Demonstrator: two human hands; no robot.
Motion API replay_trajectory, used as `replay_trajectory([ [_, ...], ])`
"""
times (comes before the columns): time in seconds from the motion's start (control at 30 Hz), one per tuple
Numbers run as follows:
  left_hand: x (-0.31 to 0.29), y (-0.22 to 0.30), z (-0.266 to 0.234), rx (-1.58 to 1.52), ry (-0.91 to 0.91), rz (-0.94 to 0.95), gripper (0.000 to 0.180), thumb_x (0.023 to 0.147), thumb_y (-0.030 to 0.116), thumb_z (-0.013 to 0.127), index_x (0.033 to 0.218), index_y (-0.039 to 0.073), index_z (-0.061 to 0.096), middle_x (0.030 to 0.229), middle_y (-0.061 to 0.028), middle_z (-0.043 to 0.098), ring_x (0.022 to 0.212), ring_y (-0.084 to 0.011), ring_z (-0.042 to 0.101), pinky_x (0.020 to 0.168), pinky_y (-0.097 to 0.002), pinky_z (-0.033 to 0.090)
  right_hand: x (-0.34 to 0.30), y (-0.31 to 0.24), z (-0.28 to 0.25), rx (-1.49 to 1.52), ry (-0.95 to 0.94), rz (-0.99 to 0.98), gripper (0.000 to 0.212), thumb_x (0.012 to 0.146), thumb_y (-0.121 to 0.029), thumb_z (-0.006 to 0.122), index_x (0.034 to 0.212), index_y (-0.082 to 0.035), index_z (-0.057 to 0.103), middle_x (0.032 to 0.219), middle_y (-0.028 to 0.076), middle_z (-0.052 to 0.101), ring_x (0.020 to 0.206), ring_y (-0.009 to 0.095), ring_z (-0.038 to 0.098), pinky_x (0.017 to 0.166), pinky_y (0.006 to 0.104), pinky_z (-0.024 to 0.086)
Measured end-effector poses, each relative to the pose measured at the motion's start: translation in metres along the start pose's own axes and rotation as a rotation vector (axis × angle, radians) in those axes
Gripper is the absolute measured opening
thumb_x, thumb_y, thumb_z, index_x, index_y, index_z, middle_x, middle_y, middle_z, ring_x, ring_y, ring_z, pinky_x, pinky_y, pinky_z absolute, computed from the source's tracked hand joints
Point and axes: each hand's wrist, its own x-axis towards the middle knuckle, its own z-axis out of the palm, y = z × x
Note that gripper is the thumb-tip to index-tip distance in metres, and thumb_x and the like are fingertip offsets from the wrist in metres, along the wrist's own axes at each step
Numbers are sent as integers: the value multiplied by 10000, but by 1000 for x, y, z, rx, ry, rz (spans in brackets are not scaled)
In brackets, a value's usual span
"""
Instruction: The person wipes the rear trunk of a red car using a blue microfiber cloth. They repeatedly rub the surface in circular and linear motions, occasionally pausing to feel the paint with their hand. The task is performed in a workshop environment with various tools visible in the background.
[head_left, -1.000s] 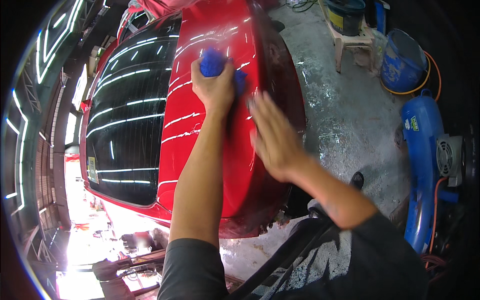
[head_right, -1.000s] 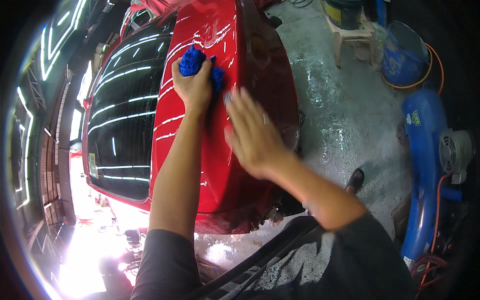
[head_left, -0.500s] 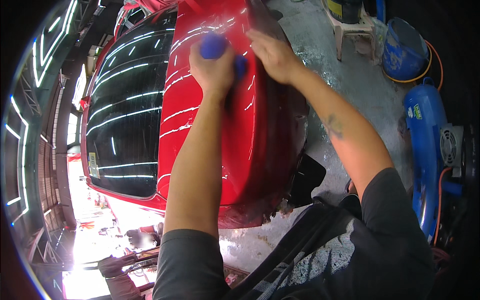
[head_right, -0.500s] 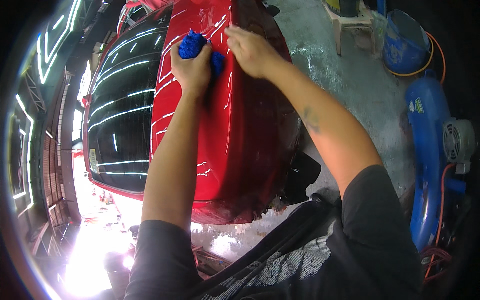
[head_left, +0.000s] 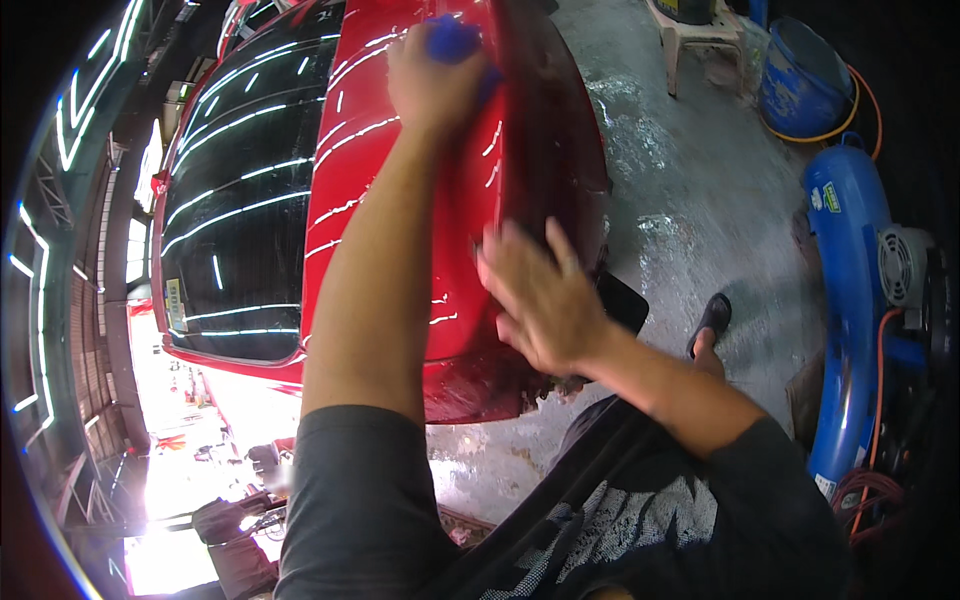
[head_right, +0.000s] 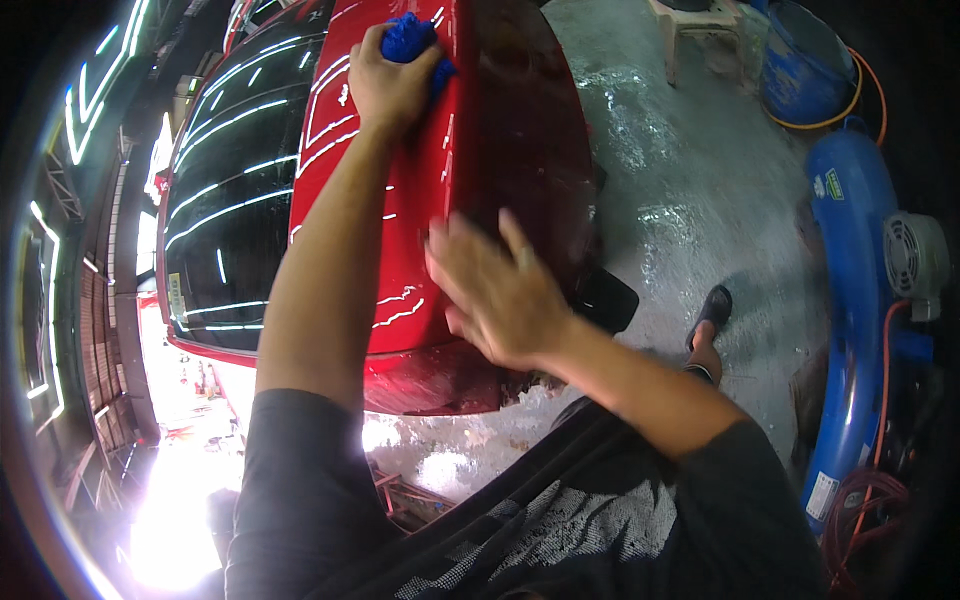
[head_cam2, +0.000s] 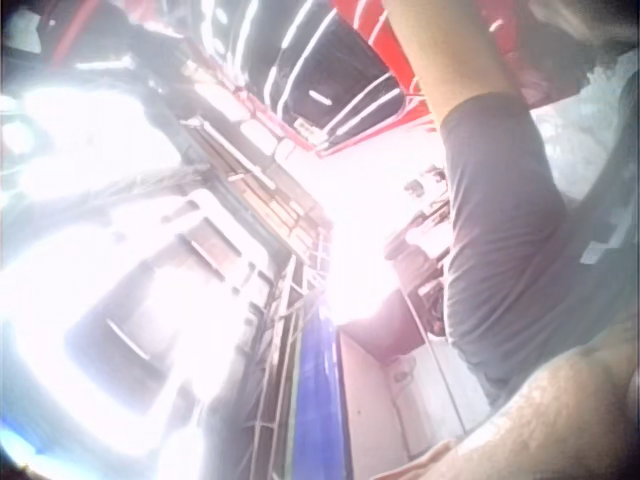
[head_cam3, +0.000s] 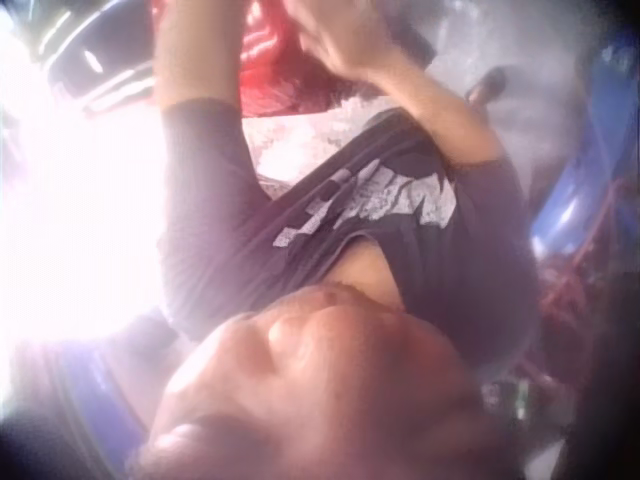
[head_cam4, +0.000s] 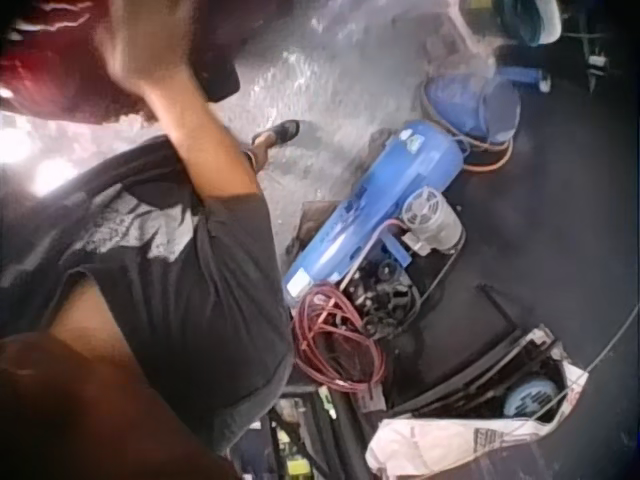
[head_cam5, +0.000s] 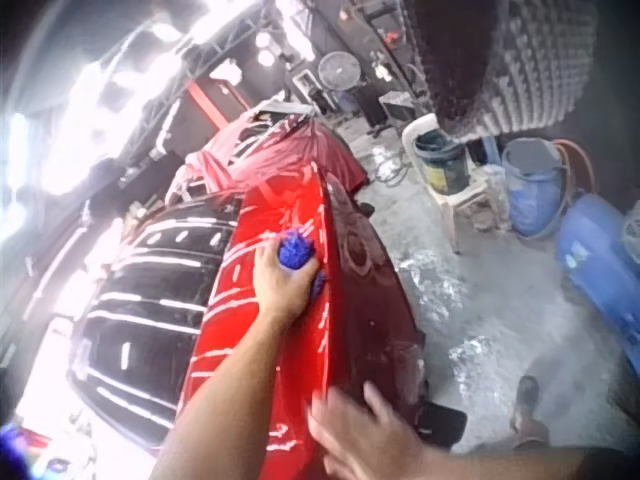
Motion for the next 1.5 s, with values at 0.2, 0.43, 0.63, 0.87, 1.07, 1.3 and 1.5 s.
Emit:
replay_trajectory([
  [0.2,-4,15,-11,108,-181,133,897,718,767,849,1367,160,731,1512,-191,570,1393,-379,573,1138,-472,488,71,79,-28,229,415,289,557,1161,-319,438,1580,47,429,1660,303,396,1547,461,379,1274,583,266],
  [0.43,-12,39,-16,148,-137,13,793,748,589,877,1301,35,750,1310,-218,699,1203,-394,695,1043,-494,539,-61,-32,26,332,73,275,704,1132,-291,408,1697,41,152,1768,296,133,1647,462,135,1312,618,60],
  [0.63,15,56,-3,214,-186,-100,794,747,575,858,1338,58,738,1288,-210,709,1192,-380,706,1041,-493,540,81,112,1,411,304,376,615,1187,-359,297,1688,-5,256,1769,221,232,1652,347,200,1317,568,140],
  [0.87,63,36,30,249,-209,-159,814,785,622,806,1362,56,714,1312,-246,694,1234,-414,682,1059,-500,521,22,53,6,381,129,335,801,1140,-481,379,1704,25,116,1775,287,103,1655,442,101,1319,600,76],
  [1.07,87,27,48,280,-140,-122,799,802,629,793,1344,47,718,1309,-253,699,1207,-418,690,1045,-504,525,64,94,-7,418,81,342,843,1122,-490,425,1706,25,102,1785,269,83,1663,420,75,1320,601,51],
  [1.3,116,15,68,309,-84,-203,760,821,622,794,1307,40,739,1282,-245,706,1225,-413,680,1036,-499,523,169,182,-16,533,197,412,820,1141,-543,357,1680,55,196,1762,290,170,1648,423,154,1316,595,110],
  [1.5,116,20,65,328,-73,-249,659,833,556,797,1281,76,745,1169,-219,690,1137,-408,689,994,-510,537,77,108,-17,535,62,299,855,1110,-488,462,1692,48,135,1772,300,102,1654,462,87,1310,629,57],
])
